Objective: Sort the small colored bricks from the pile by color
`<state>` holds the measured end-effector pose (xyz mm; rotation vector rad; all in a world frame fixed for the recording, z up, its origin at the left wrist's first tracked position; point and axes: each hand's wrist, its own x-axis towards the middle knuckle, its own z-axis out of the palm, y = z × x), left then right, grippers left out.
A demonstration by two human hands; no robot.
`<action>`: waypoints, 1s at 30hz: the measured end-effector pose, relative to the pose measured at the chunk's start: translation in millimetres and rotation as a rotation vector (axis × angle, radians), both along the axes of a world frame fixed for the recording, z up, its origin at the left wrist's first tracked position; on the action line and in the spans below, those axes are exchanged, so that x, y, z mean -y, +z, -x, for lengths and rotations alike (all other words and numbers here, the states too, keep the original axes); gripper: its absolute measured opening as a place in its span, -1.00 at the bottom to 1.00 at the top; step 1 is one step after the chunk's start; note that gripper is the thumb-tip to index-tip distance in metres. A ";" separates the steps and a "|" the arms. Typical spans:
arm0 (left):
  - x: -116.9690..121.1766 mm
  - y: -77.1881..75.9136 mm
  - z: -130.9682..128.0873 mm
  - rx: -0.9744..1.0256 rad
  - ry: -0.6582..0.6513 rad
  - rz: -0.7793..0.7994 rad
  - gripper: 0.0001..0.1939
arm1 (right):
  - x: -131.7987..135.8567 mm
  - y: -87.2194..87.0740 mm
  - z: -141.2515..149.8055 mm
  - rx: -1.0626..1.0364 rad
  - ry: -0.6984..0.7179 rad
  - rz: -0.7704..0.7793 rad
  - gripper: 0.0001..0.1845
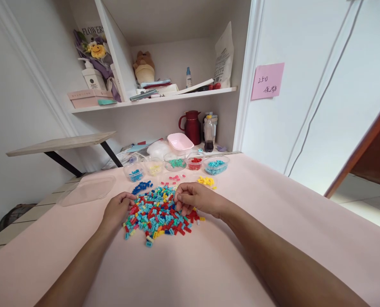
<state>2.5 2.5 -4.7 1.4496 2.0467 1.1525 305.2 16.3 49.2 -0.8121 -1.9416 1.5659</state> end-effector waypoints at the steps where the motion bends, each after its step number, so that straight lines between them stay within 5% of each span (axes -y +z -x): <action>1: 0.1 0.2 0.1 -0.003 -0.002 0.002 -0.75 | 0.4 0.2 0.0 0.001 0.008 0.000 -0.78; 11: -1.3 0.8 0.7 -0.031 -0.007 0.019 -0.74 | -1.1 -3.0 0.5 -0.039 -0.010 0.055 -0.94; 30: 0.0 1.0 -0.5 -0.046 -0.002 0.016 -0.74 | -1.3 0.3 -0.5 0.046 -0.012 -0.028 -0.59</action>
